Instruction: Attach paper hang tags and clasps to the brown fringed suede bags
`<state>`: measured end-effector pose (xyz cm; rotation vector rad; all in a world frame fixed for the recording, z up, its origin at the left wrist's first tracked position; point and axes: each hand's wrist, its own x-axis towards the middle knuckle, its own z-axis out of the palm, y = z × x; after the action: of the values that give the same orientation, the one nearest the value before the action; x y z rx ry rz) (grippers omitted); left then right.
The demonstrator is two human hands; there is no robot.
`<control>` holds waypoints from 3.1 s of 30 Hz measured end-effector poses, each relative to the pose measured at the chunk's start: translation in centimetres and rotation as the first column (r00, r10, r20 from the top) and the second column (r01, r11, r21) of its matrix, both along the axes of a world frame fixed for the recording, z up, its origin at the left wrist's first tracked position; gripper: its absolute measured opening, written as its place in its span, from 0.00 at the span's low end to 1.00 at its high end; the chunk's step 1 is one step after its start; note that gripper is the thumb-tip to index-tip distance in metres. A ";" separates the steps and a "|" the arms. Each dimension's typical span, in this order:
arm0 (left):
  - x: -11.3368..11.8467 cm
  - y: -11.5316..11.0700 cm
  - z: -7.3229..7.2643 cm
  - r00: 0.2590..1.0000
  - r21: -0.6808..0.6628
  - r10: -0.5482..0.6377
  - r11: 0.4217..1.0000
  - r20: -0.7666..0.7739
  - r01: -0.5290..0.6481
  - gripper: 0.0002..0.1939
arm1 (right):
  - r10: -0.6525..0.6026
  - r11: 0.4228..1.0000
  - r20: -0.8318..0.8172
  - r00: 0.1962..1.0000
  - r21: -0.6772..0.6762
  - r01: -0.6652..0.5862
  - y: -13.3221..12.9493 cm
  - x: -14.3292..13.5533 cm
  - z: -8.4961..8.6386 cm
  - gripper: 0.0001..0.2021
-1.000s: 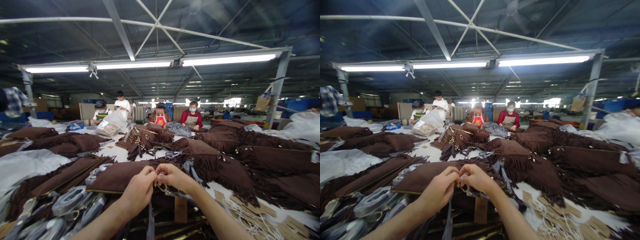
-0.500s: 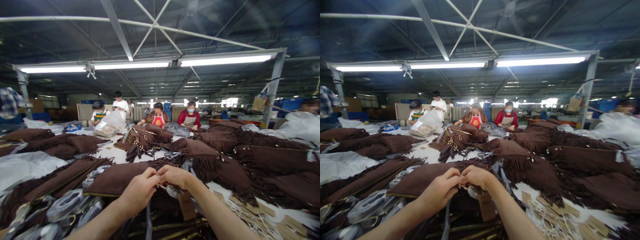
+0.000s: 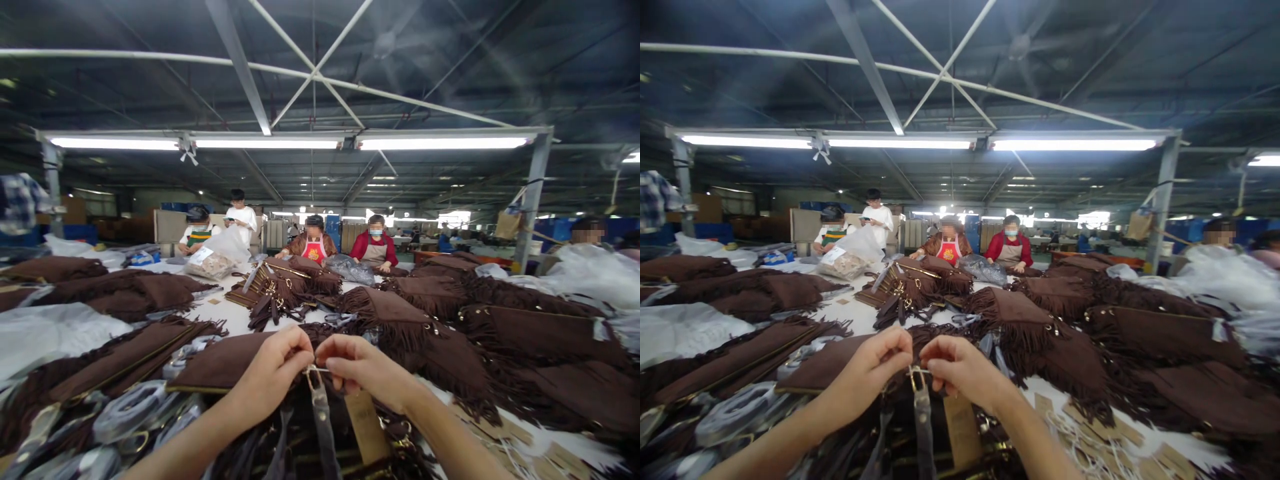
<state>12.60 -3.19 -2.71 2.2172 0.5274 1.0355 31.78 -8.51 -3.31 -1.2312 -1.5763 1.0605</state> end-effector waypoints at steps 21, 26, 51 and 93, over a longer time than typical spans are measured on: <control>-0.2 1.4 -3.8 0.982 0.041 0.050 0.997 0.183 -0.059 0.07 | -0.258 0.944 0.000 0.966 0.211 0.253 1.6 -3.8 -3.8 0.07; -0.2 0.7 -3.6 0.993 0.298 0.099 0.948 0.057 -0.111 0.10 | -0.299 0.929 0.053 0.953 0.245 0.278 1.5 -3.6 -4.3 0.07; 1.4 1.5 -4.5 0.987 -0.765 -0.104 0.623 0.126 0.163 0.11 | -0.192 0.963 0.055 0.980 0.205 0.177 1.6 -3.0 -4.1 0.09; -3.1 2.2 -3.9 0.971 -0.619 -0.223 0.776 -0.087 0.123 0.12 | -0.311 0.832 0.149 0.939 0.520 0.193 -0.6 -4.5 -7.5 0.08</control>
<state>9.52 -1.02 -6.57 1.7203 0.6094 0.4895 27.31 -9.08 -10.85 -1.1777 -1.6616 0.3071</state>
